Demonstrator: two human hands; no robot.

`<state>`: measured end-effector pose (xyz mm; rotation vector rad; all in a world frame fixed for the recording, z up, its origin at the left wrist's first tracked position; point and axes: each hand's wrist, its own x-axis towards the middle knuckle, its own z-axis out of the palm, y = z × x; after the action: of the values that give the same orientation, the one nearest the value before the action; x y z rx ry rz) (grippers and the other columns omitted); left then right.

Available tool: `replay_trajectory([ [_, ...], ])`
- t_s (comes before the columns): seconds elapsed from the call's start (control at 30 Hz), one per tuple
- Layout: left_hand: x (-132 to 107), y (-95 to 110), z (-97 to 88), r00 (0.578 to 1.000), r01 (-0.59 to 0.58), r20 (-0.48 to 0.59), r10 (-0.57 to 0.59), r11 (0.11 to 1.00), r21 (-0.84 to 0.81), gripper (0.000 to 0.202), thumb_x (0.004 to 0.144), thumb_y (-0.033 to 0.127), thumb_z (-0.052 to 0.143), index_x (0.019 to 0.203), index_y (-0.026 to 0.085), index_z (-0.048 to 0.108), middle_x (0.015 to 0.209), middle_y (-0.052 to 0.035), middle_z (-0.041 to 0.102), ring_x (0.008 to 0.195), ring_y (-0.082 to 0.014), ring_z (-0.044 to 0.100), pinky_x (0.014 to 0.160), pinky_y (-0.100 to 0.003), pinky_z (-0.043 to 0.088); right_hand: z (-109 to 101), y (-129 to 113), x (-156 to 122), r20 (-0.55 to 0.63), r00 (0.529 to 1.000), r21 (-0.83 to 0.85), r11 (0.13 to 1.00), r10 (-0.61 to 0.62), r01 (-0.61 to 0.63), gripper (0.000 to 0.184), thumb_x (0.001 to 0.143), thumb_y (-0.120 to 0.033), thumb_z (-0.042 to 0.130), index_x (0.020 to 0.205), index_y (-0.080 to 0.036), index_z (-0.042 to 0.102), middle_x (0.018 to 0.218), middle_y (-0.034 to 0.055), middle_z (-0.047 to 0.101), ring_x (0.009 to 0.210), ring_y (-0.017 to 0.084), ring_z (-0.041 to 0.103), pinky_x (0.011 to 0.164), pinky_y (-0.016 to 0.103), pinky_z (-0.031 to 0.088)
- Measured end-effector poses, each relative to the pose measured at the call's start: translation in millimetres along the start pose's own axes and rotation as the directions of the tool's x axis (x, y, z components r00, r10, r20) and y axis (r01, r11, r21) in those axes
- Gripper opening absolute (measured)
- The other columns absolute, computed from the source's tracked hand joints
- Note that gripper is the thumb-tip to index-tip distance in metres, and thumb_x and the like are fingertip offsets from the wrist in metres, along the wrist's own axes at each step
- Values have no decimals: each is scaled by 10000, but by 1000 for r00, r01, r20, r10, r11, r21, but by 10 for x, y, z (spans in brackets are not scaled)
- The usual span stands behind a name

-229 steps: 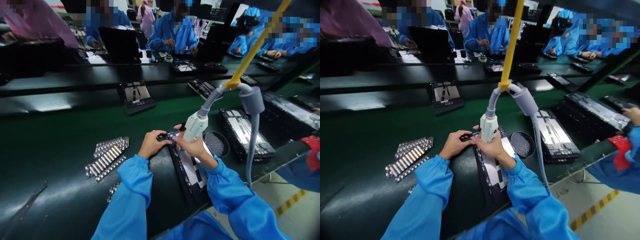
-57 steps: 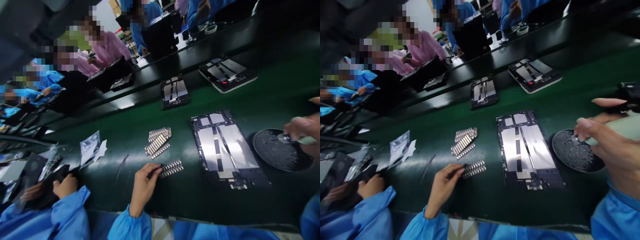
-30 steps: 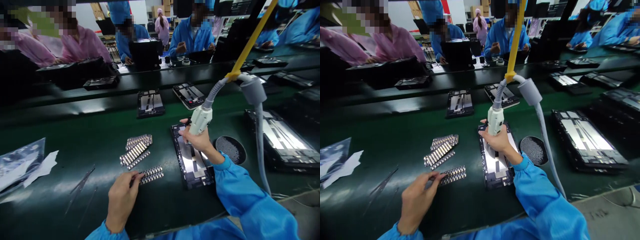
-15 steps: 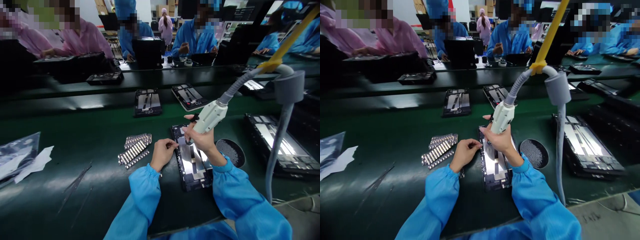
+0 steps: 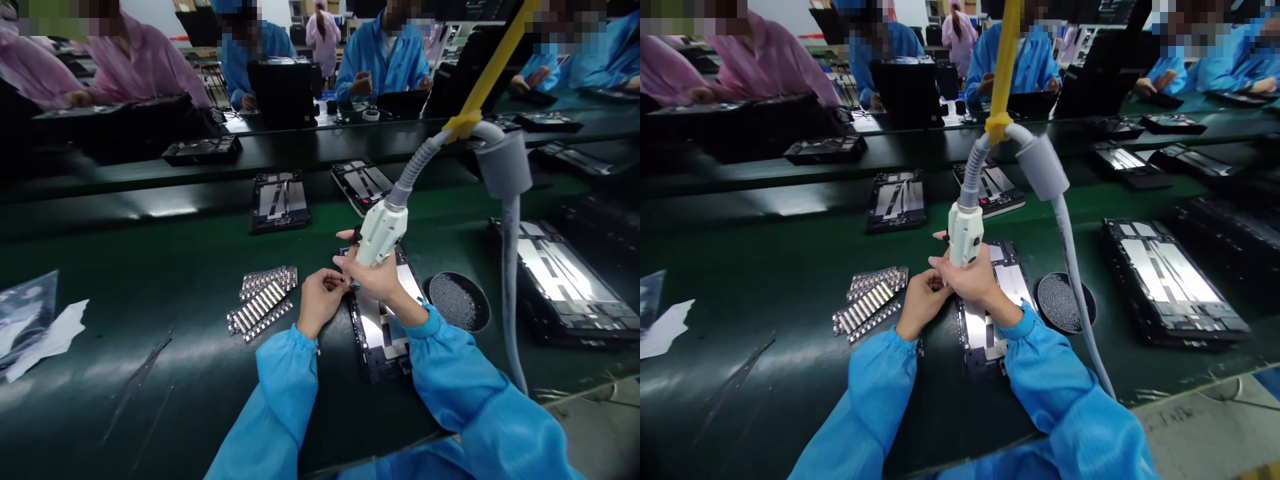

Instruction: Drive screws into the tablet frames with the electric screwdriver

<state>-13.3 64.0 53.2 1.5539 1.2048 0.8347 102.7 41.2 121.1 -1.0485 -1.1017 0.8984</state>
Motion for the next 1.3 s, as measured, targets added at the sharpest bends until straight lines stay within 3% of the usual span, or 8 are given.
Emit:
replay_trajectory([
  [0.17, 126, -20, -27, 996, 88, 30, -87, 995, -49, 153, 562, 148, 699, 673, 152, 594, 545, 44, 576, 494, -87, 534, 489, -197, 426, 7, 57, 18, 8, 1000, 8, 1000, 23, -23, 368, 685, -228, 713, 1015, -180, 559, 494, -86, 537, 403, 113, 516, 471, 296, 459],
  [0.43, 114, -47, -32, 994, 106, 16, -105, 993, -56, 155, 545, 169, 719, 650, 150, 606, 544, 28, 597, 492, -92, 551, 471, -192, 433, 10, 125, 19, 25, 1000, 26, 999, 17, -18, 348, 697, -198, 704, 1008, -192, 548, 467, -89, 544, 377, 112, 491, 444, 289, 451],
  [0.6, 126, 3, -14, 996, 86, 23, -85, 993, -75, 138, 571, 190, 715, 671, 140, 634, 557, 9, 623, 500, -106, 571, 485, -204, 453, 34, 146, -8, 13, 1000, -51, 999, -9, 10, 215, 690, -205, 696, 866, -185, 573, 468, -79, 523, 406, 112, 502, 475, 291, 462],
  [0.7, 28, 123, -213, 998, 67, 5, -66, 995, -69, 127, 646, 250, 687, 705, 141, 662, 600, -12, 656, 539, -125, 600, 519, -222, 475, 48, 163, -42, 14, 1000, -109, 994, -24, 26, 166, 691, -215, 697, 793, -189, 569, 479, -64, 527, 451, 124, 536, 512, 298, 481],
  [0.87, -509, 201, -969, 959, 45, -279, 39, 957, 287, 165, 721, 354, 678, 730, 190, 701, 713, -15, 704, 653, -154, 633, 636, -254, 498, 58, 179, -69, -14, 999, -122, 992, -38, 36, 159, 709, -216, 695, 807, -197, 571, 476, -61, 529, 432, 123, 518, 501, 305, 474],
  [0.97, -895, 96, -1303, 967, 107, -253, 7, 894, 435, 216, 756, 405, 648, 779, 201, 716, 783, -26, 708, 672, -159, 629, 613, -257, 485, 43, 190, -67, -29, 998, -118, 991, -62, 59, 142, 718, -216, 683, 799, -202, 568, 468, -61, 515, 433, 128, 509, 486, 308, 470],
  [1.13, -1143, -203, -1313, 996, 87, -66, -60, 813, 576, 414, 717, 520, 663, 980, 203, 703, 851, -40, 659, 611, -156, 563, 574, -290, 468, 53, 219, -64, -28, 997, -152, 986, -75, 70, 133, 704, -220, 681, 797, -184, 593, 518, -49, 546, 473, 125, 538, 527, 303, 493],
  [1.3, -1054, -291, -1215, 994, 111, -53, -99, 797, 594, 471, 616, 592, 708, 847, 182, 701, 724, -29, 622, 600, -180, 563, 554, -304, 465, 48, 52, -17, 3, 998, -55, 997, -63, 63, 240, 705, -212, 689, 928, -165, 613, 501, -69, 532, 421, 109, 501, 470, 285, 469],
])
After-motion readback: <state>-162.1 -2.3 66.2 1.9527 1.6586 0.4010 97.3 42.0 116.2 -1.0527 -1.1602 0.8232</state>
